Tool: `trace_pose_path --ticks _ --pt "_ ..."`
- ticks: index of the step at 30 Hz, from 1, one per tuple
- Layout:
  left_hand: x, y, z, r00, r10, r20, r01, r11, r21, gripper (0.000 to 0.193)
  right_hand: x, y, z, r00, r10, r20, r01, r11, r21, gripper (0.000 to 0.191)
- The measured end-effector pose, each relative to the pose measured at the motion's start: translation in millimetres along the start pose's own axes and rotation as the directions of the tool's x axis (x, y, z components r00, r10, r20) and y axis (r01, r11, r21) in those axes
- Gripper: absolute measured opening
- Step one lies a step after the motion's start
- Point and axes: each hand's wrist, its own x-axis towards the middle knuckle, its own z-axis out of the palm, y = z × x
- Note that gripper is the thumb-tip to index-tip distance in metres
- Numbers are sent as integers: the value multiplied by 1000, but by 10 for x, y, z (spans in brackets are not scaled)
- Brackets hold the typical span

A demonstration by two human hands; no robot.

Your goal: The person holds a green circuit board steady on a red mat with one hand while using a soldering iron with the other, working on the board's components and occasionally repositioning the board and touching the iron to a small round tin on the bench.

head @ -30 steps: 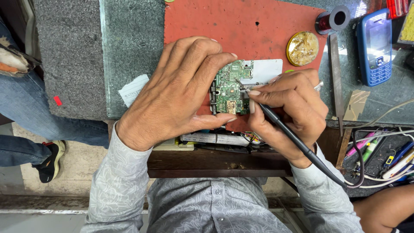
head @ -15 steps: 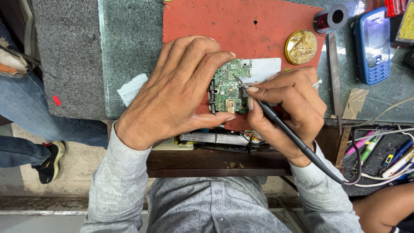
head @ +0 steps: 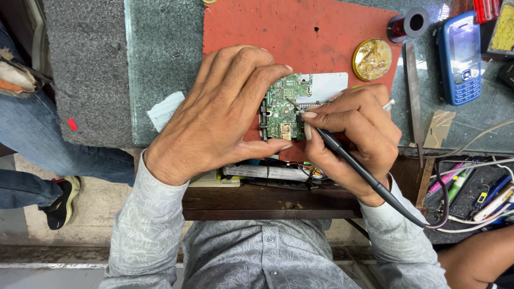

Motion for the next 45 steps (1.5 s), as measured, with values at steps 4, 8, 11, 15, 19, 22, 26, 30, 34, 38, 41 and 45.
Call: trace_pose_path --ticks 4,8,11,15,19,22,26,30,34,38,41,45 --pt "1 -5 5 1000 4 -1 -4 1000 0 85 -4 0 -10 1000 17 -3 -17 1000 -15 19" --pt "-6 -9 0 1000 11 -6 -11 1000 9 85 22 -9 0 1000 -6 -7 6 1000 -25 17" --pt "-1 -5 9 1000 14 -6 -14 1000 1 85 38 -16 -12 1000 -14 3 14 1000 -14 18" --pt "2 -7 7 1000 8 -5 -8 1000 -2 84 33 -5 -8 1000 -10 -13 10 999 -52 18" --pt "2 -6 -3 1000 7 -4 -7 1000 -4 84 -5 25 0 1000 -9 1 9 1000 -2 19" --pt "7 -1 2 1000 7 -1 -7 1000 -12 83 -39 34 -1 1000 6 -5 -6 1000 -24 18" --pt "-1 -1 -12 1000 5 1 -5 1000 -1 84 -43 40 9 1000 -5 -10 4 1000 -21 17" --pt "1 -4 -8 1000 12 -2 -12 1000 -1 85 -24 22 -5 1000 -2 13 2 1000 2 19" --pt "3 -4 0 1000 6 2 -6 1000 -5 84 -6 6 1 1000 5 -14 -6 1000 -30 16" --pt "-2 -4 1 1000 -1 5 1 1000 -4 85 -6 7 10 1000 -8 -13 8 1000 -29 15" --pt "-1 -7 0 1000 6 -4 -6 1000 -2 84 -7 18 9 1000 -12 -14 12 1000 -20 16" --pt "1 -2 2 1000 0 1 0 1000 -1 85 -10 21 7 1000 -15 -11 15 1000 -19 16"
